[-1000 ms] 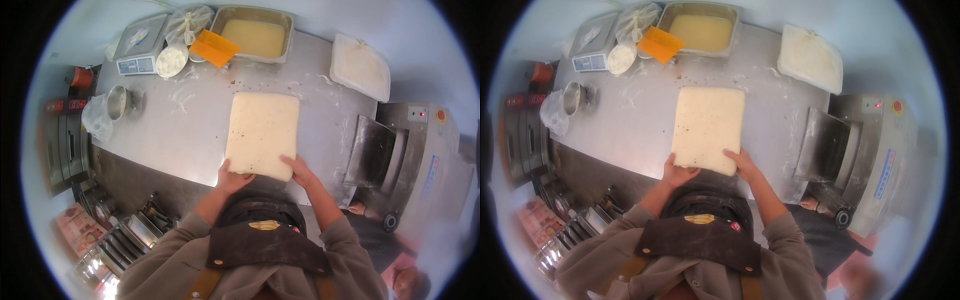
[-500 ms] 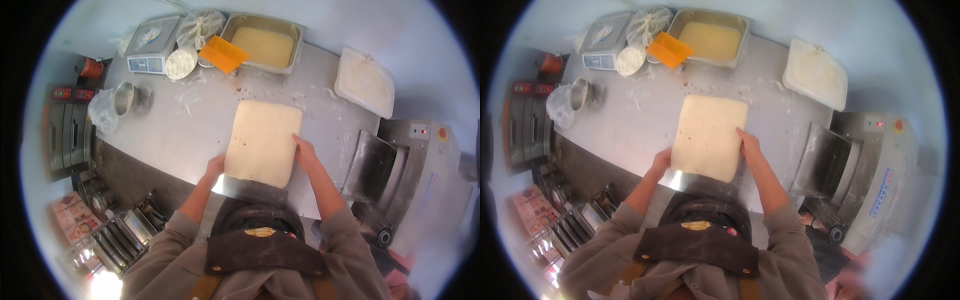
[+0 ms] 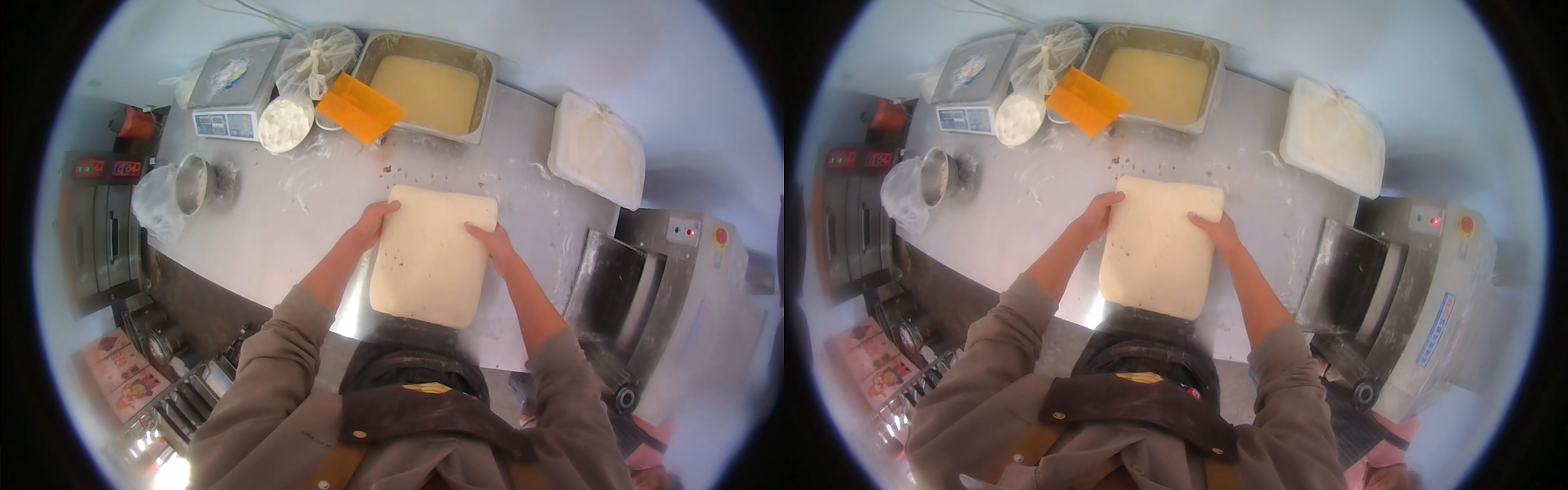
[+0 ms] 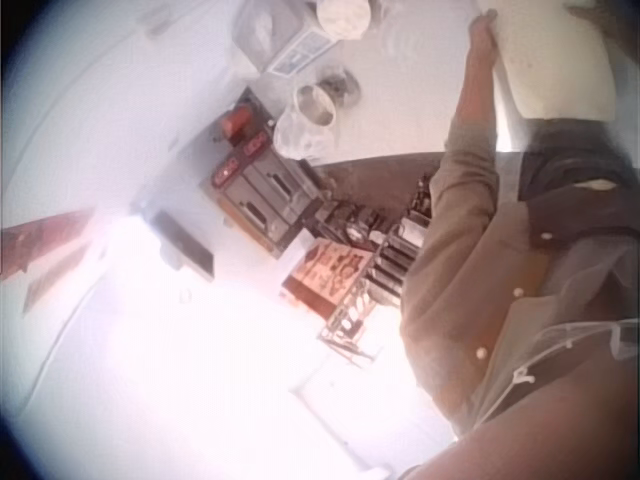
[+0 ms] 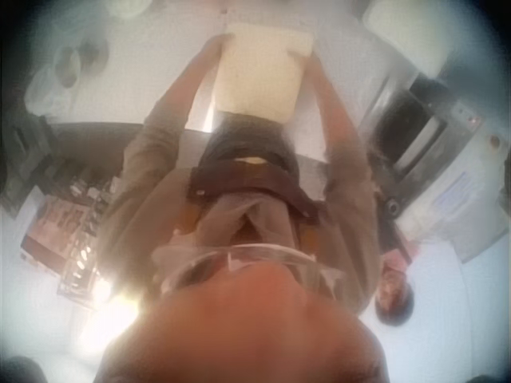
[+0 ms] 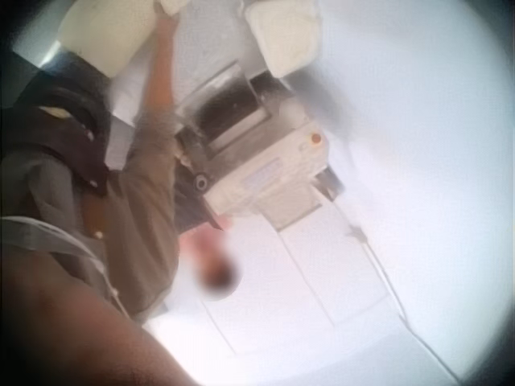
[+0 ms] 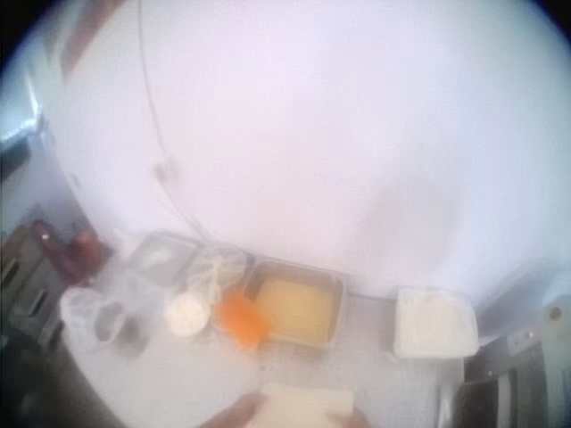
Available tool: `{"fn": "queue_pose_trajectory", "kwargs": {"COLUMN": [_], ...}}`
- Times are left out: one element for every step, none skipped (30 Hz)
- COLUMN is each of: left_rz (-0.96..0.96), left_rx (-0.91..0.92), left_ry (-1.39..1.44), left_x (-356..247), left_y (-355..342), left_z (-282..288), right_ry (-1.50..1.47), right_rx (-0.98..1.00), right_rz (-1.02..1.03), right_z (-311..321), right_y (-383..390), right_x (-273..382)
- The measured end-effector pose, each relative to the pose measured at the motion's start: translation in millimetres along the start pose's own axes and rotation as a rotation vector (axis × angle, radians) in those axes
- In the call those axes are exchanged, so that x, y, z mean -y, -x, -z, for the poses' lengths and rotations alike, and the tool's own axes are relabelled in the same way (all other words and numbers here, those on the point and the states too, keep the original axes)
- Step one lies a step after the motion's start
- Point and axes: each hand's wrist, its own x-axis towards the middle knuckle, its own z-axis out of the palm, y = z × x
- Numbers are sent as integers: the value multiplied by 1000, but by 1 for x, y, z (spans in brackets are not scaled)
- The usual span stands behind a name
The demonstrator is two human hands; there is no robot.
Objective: The person spreads a dark filling over a large sheet of dough, folds it into a rectangular block, and presses it flat. They then pass the block through a dough sheeter to thin it and use a round cutter to cut multiple circular pieces from the sheet.
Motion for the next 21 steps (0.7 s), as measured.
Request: {"fn": "queue_pose_trajectory", "kwargs": {"left_rz": [13,23,39,68,51,46,50,36,34,37,24,14,15,11,19,49,10,-9,-9,-20,-10], "left_rx": [31,54,82,94,113,117,123,133,146,165,188,218,244,234,220,199,198,188,168,160,146], "left_ry": [-22,-42,-61,-65,-115,-149,-174,-204,-225,-225,-252,-258,-262,-321,-376,-424,-490,-546,-589,-628,-654], "left_x": [-3,-6,-8,-9,-10,-9,-10,-10,-10,-11,-10,-11,-12,-14,-15,-17,-18,-19,-19,-19,-17], "left_y": [-3,-6,-8,-9,-10,-11,-13,-15,-17,-19,-21,-25,-30,-35,-42,-47,-51,-53,-54,-53,-49], "left_z": [-2,-5,-8,-12,-17,-22,-28,-34,-41,-48,-57,-66,-76,-86,-96,-104,-111,-116,-117,-116,-110], "right_ry": [-9,-17,-20,-20,-15,-15,16,42,68,38,8,-32,-53,-82,-120,-167,-225,-288,-325,-369,-424], "right_rx": [-14,-23,-41,-62,-92,-126,-165,-209,-252,-287,-321,-354,-382,-408,-462,-441,-448,-471,-430,-407,-397], "right_rz": [34,60,65,87,90,100,108,122,136,150,161,163,179,181,174,169,158,92,120,93,66], "right_z": [-3,-5,-6,-6,-4,-2,1,5,9,14,18,22,25,29,32,36,40,45,50,54,57], "right_y": [4,8,12,16,20,24,28,34,39,44,48,51,52,51,49,46,42,39,38,38,42], "right_x": [-3,-7,-11,-14,-17,-20,-23,-26,-30,-34,-39,-44,-50,-56,-61,-67,-72,-76,-79,-83,-87]}}
